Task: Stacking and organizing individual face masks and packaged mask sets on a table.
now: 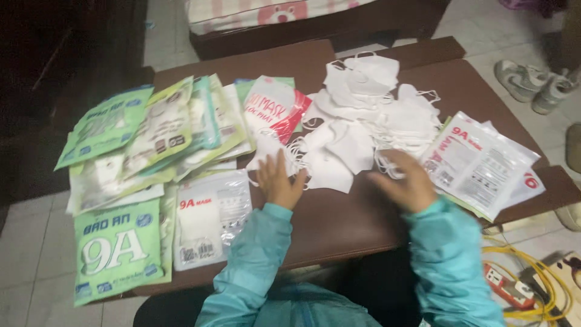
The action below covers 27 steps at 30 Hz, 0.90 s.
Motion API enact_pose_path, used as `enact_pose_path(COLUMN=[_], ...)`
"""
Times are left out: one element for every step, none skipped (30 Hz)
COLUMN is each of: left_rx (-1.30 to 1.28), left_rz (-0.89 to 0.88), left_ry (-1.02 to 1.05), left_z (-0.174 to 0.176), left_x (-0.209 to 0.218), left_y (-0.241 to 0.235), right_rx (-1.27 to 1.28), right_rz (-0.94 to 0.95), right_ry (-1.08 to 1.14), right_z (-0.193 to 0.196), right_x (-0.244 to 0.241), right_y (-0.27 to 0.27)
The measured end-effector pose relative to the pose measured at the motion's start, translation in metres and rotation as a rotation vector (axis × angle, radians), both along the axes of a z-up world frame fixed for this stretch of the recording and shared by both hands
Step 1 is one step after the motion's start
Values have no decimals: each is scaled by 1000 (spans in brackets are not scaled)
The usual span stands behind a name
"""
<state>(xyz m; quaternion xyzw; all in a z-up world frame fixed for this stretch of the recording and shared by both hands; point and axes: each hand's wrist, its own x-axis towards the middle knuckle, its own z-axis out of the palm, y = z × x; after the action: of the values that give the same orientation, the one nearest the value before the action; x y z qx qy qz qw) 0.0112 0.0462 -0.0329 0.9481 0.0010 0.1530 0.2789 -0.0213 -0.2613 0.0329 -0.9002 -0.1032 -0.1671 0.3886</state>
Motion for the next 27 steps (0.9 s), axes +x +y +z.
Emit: enact_pose_path(left_rx=[-2,33,70,71,23,-24,-23,-68,-114,-116,-117,-117,-118,-314,-512,-512,-1048,-1545,-1547,-1788,-2022,-2025,-1876,-1725,-1724,-1674,-1623], left_rz=[11,-60,-134,-126,-194,-261,-257,-185,-110,-105,-67,-28,-23,-95,-168,-165,-160,-144,-142,-210,-278,-272,-318,-360,-360,-308,-250], left_ry=[2,25,47,48,-62,-172,-171,-260,-351,-353,-478,-603,-604,-649,-689,-689,-293,154,155,324,503,502,432,363,361,284,208], left_z=[-3,-6,-8,-21,-33,-45,-52,-60,-67,-51,-35,-19,-15,-11,-8,-11,-15,-19,10,38,66,23,-18,-59,-63,-67,-73], left_x=[1,2,4,3,4,6,8,11,14,9,4,-2,-2,-1,-2,1,2,4,-1,-6,-12,-5,6,17,20,24,25], left_y=[-3,-6,-9,-10,-10,-11,-10,-9,-9,-8,-7,-6,-5,-5,-5,-4,-4,-3,-3,-3,-3,0,4,7,9,10,13], right_rx=[-2,-106,-207,-206,-295,-385,-384,-401,-420,-422,-391,-358,-359,-214,-65,-66,134,331,330,332,334,334,276,218,218,181,144], right_rz=[11,45,76,85,35,-16,-12,-114,-216,-212,-235,-258,-254,-152,-50,-47,147,338,339,385,432,434,420,405,406,353,304], right_ry=[2,-16,-35,-35,-58,-82,-82,-119,-160,-162,-259,-355,-356,-505,-649,-648,-541,-426,-424,-397,-367,-362,-343,-323,-325,-338,-347], right_z=[-5,-10,-16,-34,-53,-71,-81,-90,-99,-82,-64,-47,-35,-23,-12,0,10,21,20,20,18,10,4,-2,-2,-2,-2], right_x=[7,14,20,34,49,64,68,73,79,71,62,53,47,41,34,23,11,-1,-4,-6,-10,-10,-7,-4,0,3,6], right_y=[20,39,59,60,61,62,57,52,46,49,52,55,59,63,66,75,84,93,97,101,106,107,110,112,109,107,105])
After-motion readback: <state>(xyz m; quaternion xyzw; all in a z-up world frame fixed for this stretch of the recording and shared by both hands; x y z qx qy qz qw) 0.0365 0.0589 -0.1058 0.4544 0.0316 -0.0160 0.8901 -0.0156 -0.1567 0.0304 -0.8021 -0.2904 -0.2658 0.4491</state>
